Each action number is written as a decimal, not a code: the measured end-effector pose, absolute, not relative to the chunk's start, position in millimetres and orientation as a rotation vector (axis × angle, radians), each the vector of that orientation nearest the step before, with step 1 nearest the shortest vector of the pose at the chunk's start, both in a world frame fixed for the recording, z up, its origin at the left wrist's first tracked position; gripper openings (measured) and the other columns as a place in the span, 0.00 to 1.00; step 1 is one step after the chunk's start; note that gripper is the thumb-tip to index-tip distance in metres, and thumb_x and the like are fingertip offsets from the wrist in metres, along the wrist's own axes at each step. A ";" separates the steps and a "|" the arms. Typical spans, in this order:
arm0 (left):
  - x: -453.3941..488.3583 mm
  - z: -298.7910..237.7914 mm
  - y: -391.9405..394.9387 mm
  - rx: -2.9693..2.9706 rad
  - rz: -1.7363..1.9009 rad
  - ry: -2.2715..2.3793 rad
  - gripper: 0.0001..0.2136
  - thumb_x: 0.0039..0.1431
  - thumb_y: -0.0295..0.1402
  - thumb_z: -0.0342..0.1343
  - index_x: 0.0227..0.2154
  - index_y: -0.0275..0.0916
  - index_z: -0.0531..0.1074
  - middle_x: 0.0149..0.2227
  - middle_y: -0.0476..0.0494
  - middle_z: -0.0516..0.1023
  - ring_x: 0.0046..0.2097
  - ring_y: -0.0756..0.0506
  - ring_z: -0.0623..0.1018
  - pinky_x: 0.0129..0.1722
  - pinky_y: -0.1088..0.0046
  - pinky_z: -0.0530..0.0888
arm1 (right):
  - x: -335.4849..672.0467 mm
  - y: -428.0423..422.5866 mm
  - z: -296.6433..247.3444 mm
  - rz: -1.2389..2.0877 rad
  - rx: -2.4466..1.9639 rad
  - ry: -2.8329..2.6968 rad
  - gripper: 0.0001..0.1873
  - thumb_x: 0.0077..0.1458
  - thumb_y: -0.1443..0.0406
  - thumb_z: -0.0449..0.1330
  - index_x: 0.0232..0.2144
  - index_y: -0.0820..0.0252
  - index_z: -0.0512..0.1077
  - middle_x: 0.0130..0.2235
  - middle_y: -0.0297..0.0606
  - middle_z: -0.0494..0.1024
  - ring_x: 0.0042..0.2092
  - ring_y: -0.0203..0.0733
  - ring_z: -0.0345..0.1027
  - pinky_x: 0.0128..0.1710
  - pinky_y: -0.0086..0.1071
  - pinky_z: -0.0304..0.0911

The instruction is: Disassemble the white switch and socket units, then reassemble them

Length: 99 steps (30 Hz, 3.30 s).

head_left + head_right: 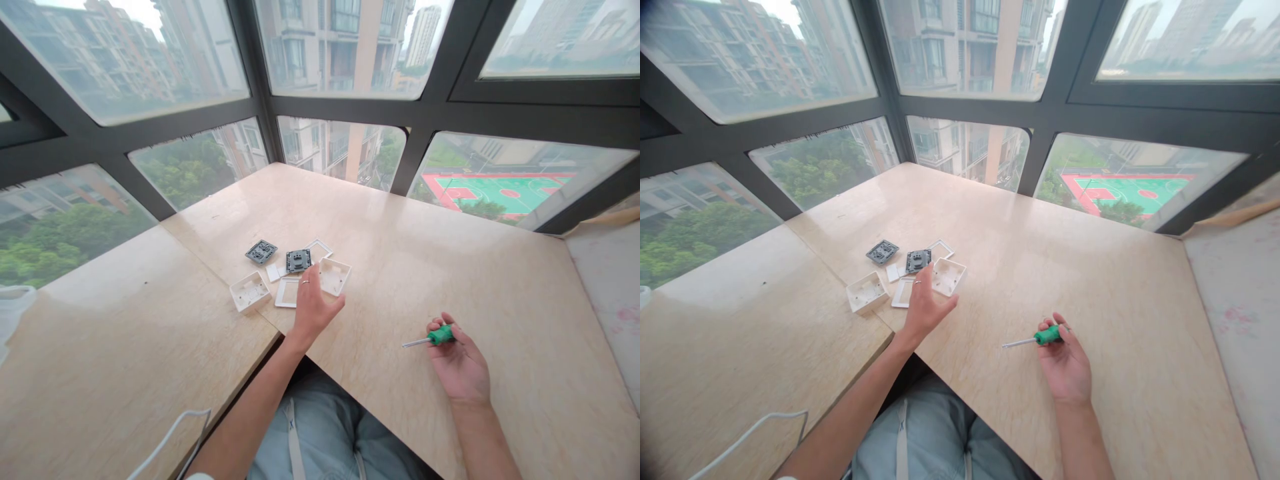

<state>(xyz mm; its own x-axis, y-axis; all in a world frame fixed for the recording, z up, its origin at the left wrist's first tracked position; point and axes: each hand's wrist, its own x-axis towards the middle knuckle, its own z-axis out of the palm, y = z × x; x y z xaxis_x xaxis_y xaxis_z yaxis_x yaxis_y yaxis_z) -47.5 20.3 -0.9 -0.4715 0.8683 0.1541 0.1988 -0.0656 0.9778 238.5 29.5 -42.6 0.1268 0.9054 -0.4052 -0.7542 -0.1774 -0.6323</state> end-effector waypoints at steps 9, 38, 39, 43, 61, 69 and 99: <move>-47.3 -11.4 25.9 1.164 1.539 1.615 0.30 0.32 0.29 0.78 0.41 0.43 0.72 0.58 0.33 0.69 0.70 0.28 0.54 0.69 0.49 0.53 | 239.0 30.0 -44.5 1.496 -0.916 -0.215 0.21 0.37 0.67 0.73 0.38 0.61 0.78 0.32 0.34 0.78 0.35 0.36 0.74 0.34 0.28 0.74; -225.0 42.3 126.2 1.648 0.898 1.648 0.33 0.28 0.28 0.73 0.46 0.41 0.76 0.40 0.43 0.78 0.53 0.32 0.75 0.58 0.60 0.67 | 237.8 30.8 -41.7 1.506 -0.943 -0.199 0.22 0.36 0.67 0.74 0.38 0.62 0.78 0.32 0.35 0.78 0.35 0.36 0.75 0.34 0.26 0.75; -225.0 43.4 126.7 1.671 0.887 1.650 0.34 0.27 0.28 0.73 0.47 0.41 0.77 0.40 0.43 0.78 0.52 0.32 0.75 0.58 0.60 0.67 | 236.7 30.6 -39.7 1.503 -0.946 -0.183 0.21 0.35 0.67 0.74 0.37 0.62 0.79 0.31 0.35 0.78 0.34 0.36 0.75 0.34 0.25 0.75; -220.8 44.2 126.1 1.756 0.875 1.633 0.36 0.26 0.29 0.73 0.48 0.44 0.77 0.46 0.42 0.78 0.53 0.33 0.74 0.59 0.59 0.67 | 233.7 29.6 -33.5 1.505 -0.948 -0.142 0.20 0.35 0.68 0.73 0.36 0.62 0.79 0.31 0.35 0.78 0.34 0.35 0.75 0.33 0.24 0.75; -231.0 6.7 113.6 1.961 0.829 1.836 0.27 0.41 0.45 0.69 0.45 0.41 0.72 0.45 0.40 0.81 0.47 0.37 0.80 0.49 0.60 0.74 | 230.4 29.2 -26.9 1.492 -0.984 -0.105 0.22 0.31 0.69 0.74 0.35 0.64 0.79 0.30 0.35 0.78 0.33 0.34 0.74 0.33 0.23 0.75; -232.0 -12.5 104.7 1.956 0.892 1.911 0.24 0.42 0.52 0.69 0.35 0.42 0.68 0.42 0.38 0.81 0.44 0.37 0.81 0.47 0.60 0.76 | 231.9 29.2 -28.8 1.489 -0.985 -0.141 0.22 0.33 0.68 0.74 0.36 0.63 0.78 0.30 0.34 0.77 0.33 0.34 0.74 0.33 0.23 0.75; -229.1 -17.7 93.5 1.859 1.198 1.875 0.19 0.41 0.49 0.70 0.24 0.41 0.71 0.48 0.34 0.82 0.49 0.35 0.82 0.52 0.57 0.75 | 231.0 29.3 -29.2 1.471 -1.007 -0.138 0.21 0.34 0.69 0.72 0.36 0.63 0.78 0.31 0.34 0.76 0.33 0.34 0.73 0.31 0.24 0.75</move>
